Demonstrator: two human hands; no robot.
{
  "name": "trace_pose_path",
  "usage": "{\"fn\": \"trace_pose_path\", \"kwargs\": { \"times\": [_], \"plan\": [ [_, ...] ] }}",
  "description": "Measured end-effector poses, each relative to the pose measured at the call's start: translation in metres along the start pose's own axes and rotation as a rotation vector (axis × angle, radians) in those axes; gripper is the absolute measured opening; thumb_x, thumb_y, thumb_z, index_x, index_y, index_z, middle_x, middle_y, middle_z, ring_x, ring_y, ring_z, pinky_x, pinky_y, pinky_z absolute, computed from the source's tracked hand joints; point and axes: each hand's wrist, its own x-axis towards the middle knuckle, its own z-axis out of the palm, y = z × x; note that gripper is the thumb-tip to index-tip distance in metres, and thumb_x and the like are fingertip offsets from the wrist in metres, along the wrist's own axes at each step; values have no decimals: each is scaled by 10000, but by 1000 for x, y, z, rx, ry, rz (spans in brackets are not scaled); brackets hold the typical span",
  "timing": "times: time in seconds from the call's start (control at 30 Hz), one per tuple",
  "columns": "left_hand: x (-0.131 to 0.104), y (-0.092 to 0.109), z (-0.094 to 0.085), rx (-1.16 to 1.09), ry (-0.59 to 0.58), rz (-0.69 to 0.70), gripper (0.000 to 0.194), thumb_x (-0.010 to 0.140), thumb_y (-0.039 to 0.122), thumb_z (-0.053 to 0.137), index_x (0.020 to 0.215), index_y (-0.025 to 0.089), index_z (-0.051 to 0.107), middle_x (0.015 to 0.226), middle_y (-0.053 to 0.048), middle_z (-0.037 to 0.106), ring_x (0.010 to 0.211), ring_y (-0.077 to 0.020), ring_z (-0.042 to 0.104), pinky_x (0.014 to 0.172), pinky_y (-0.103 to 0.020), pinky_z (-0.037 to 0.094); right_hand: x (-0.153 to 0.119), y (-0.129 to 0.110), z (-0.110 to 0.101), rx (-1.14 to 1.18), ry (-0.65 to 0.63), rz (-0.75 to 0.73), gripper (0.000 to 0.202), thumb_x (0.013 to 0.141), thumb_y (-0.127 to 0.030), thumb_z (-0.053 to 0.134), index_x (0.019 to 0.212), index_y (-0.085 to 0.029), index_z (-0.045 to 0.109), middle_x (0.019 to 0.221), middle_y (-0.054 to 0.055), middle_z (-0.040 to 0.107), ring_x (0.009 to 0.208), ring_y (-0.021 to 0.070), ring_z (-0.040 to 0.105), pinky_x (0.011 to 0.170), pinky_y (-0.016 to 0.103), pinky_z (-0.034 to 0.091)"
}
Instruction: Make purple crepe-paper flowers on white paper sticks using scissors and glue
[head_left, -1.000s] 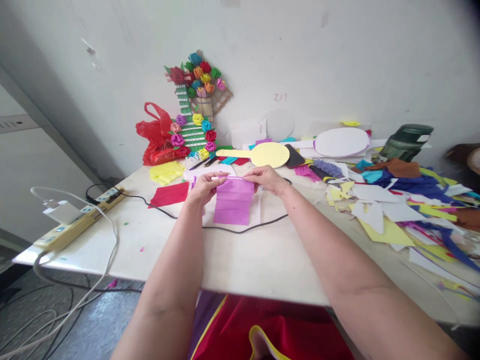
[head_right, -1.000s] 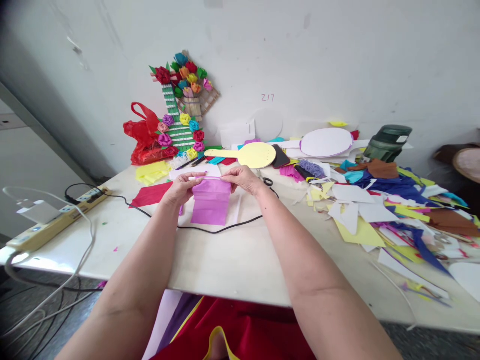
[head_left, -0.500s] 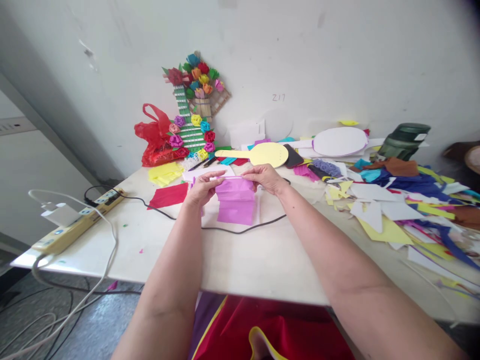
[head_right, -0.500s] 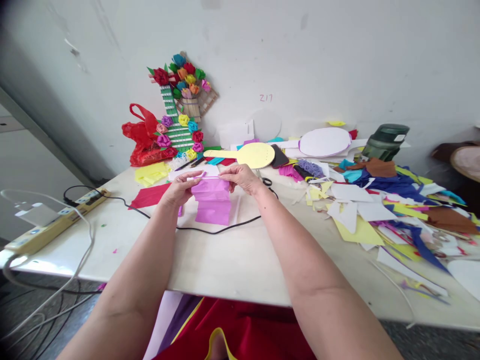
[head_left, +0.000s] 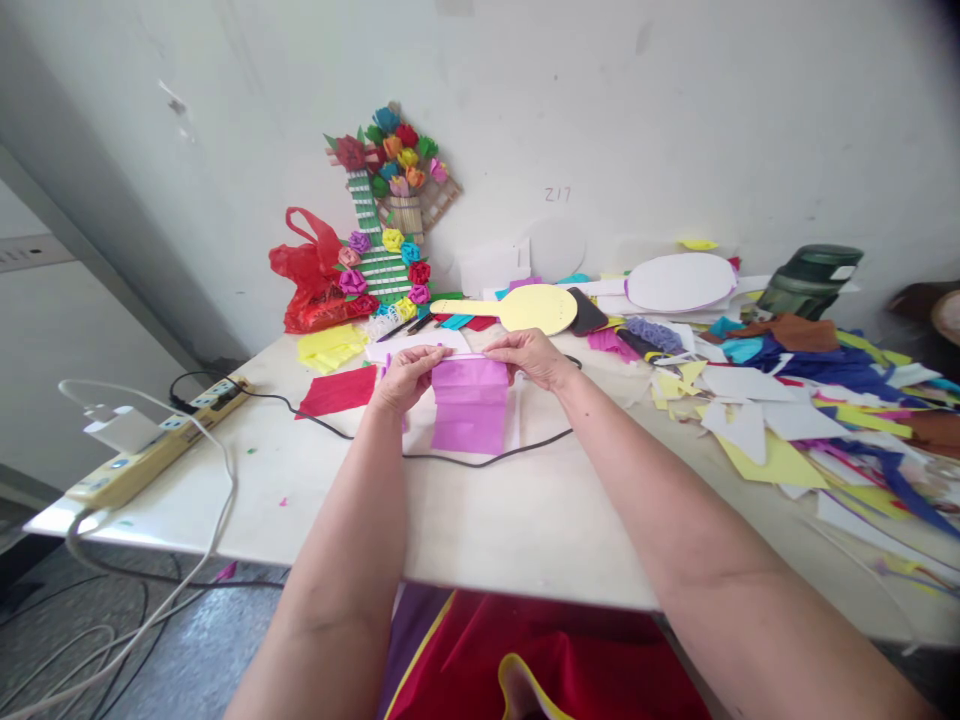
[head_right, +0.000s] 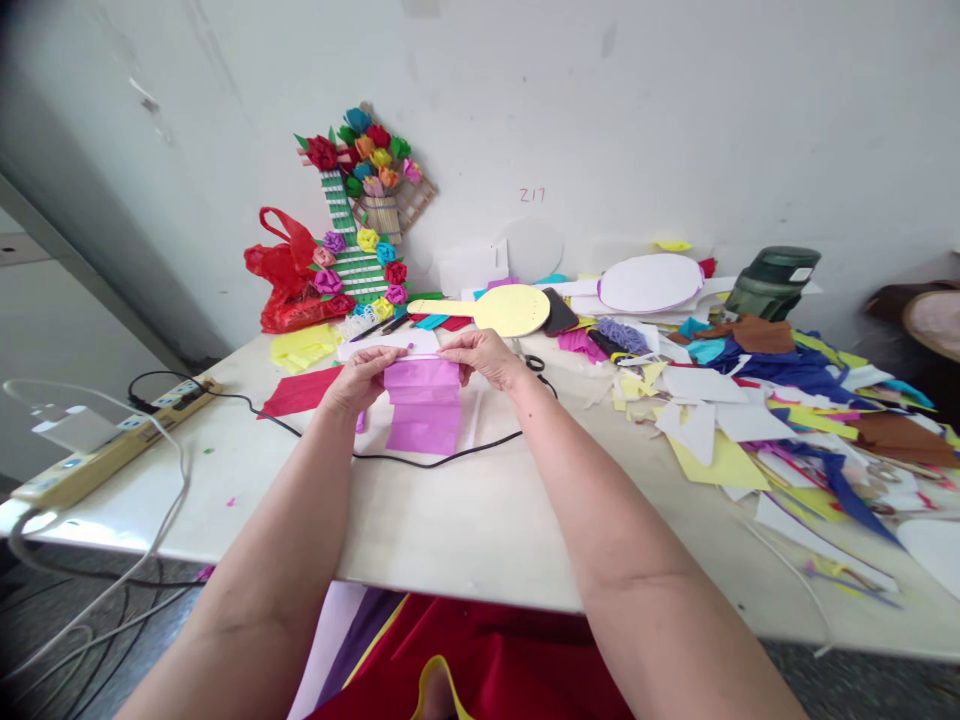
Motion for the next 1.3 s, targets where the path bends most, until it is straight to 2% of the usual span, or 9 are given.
{"fn": "trace_pose_path", "kwargs": {
  "times": [0.3, 0.6, 0.87, 1.3],
  "plan": [
    [0, 1, -1, 41, -23, -17, 268, 556, 233, 780, 790, 121, 715, 763, -63, 681, 577, -86, 562, 531, -199, 402, -2, -2, -1, -2, 26, 12, 271, 574, -279, 741, 773, -98, 717, 542, 26, 637, 402, 85, 514, 369, 201, 433],
    [-1, 2, -1, 80, -20, -37, 256, 563, 262, 779, 769, 125, 714, 633, -31, 642, 513, -78, 533, 503, -204, 414, -2, -6, -1, 42, 42, 14, 251, 562, -249, 736, 761, -97, 715, 552, 21, 632, 406, 81, 502, 361, 203, 420],
    [-1, 4, -1, 65, 17, -40, 273, 499, 236, 807, 737, 132, 722, 666, -55, 672, 522, -107, 569, 531, -249, 464, -1, -2, -3, 109, 82, 1, 209, 559, -241, 746, 746, -150, 719, 666, 21, 667, 522, 91, 550, 478, 221, 473],
    [-2, 3, -1, 6, 35, -37, 266, 487, 179, 806, 735, 129, 726, 682, -62, 690, 576, -114, 602, 586, -240, 490, -2, -4, -4, 135, 62, 18, 200, 533, -211, 754, 715, -136, 716, 618, 16, 649, 468, 88, 534, 421, 217, 455]
  ]
}}
